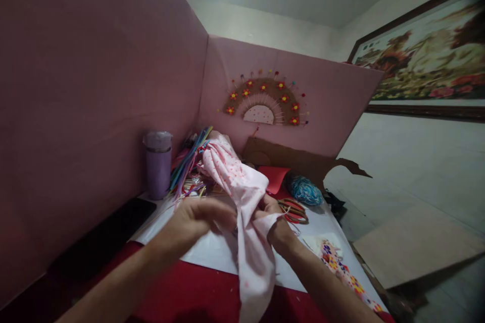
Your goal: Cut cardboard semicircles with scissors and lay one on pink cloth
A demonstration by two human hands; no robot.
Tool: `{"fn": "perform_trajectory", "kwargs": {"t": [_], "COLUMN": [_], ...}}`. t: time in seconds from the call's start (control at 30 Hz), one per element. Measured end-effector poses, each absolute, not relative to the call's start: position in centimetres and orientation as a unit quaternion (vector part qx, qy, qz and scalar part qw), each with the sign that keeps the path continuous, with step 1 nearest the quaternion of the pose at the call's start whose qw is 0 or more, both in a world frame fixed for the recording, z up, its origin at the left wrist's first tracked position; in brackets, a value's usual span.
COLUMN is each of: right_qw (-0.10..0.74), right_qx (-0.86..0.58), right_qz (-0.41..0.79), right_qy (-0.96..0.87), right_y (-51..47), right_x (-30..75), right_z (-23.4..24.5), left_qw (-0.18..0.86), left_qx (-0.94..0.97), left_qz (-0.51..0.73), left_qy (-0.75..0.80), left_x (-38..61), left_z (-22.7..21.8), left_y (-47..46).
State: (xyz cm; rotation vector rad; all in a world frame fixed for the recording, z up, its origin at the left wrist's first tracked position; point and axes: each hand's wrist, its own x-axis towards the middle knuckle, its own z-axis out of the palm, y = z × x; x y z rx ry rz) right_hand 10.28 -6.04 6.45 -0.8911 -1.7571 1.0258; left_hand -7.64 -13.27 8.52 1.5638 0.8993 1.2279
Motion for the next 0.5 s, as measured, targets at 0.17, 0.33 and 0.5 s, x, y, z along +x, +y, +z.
{"fn": "perform_trajectory", "kwargs": {"t": [0.17,0.33,0.5], "right_qw": [0.200,0.179,0.460], "right_qx": [-0.383,-0.375,-0.433], "right_qz": [-0.025,0.049,0.509], "right_qy": [-0.902,-0.908,-0.585], "right_y": [-7.1,-7.2,-5.3], "right_x": [8.9,7.6,10.0], "right_z": [5.4,4.2,3.5], "left_qw": [0.188,0.140,0.083], "left_qx": [0.681,0.631,0.508], "left_qz": [0.494,0.484,0.638], "left_qy": [0.506,0.590,0.573], "left_x": [-5.6,-5.5,-10.8], "left_z": [9.2,8.1,9.1], "left_y": [-6.6,-2.1,-2.2]}}
